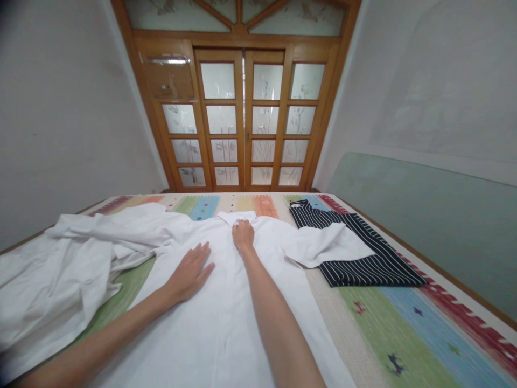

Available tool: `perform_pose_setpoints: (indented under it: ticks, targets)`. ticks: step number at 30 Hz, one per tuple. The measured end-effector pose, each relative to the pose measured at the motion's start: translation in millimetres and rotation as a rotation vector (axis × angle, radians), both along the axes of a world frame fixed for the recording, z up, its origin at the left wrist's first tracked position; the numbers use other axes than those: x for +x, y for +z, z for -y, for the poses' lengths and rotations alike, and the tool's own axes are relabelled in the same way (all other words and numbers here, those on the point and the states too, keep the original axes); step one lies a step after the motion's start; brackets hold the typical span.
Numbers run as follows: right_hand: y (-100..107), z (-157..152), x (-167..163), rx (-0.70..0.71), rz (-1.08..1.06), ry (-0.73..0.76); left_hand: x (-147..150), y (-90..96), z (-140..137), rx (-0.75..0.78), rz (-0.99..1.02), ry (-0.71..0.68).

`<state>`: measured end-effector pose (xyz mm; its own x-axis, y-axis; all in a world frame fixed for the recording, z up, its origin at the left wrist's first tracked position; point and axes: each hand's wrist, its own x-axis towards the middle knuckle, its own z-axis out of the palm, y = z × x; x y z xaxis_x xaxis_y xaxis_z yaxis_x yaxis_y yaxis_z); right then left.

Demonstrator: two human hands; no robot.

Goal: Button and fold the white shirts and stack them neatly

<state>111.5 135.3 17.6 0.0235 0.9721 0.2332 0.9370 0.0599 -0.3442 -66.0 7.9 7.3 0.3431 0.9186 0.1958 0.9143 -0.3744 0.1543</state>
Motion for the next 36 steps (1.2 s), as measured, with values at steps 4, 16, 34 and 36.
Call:
perform_pose_setpoints:
  ticks: [4,16,34,36]
  targets:
    - [0,0,0,-0.008,-0.003,0.015,-27,10.6,-61,0.002,-0.146,0.194]
    - [-7,-2,-2,0.049,-0.089,-0.03,-61,43.0,-125,-0.005,-0.244,0.442]
    - [-14,-7,0,0.107,-0.088,-0.026,-98,64.8,-129,-0.07,-0.354,0.5]
    - [-14,-7,-1,0.108,-0.091,-0.03,-105,72.8,-128,-0.13,-0.363,0.544]
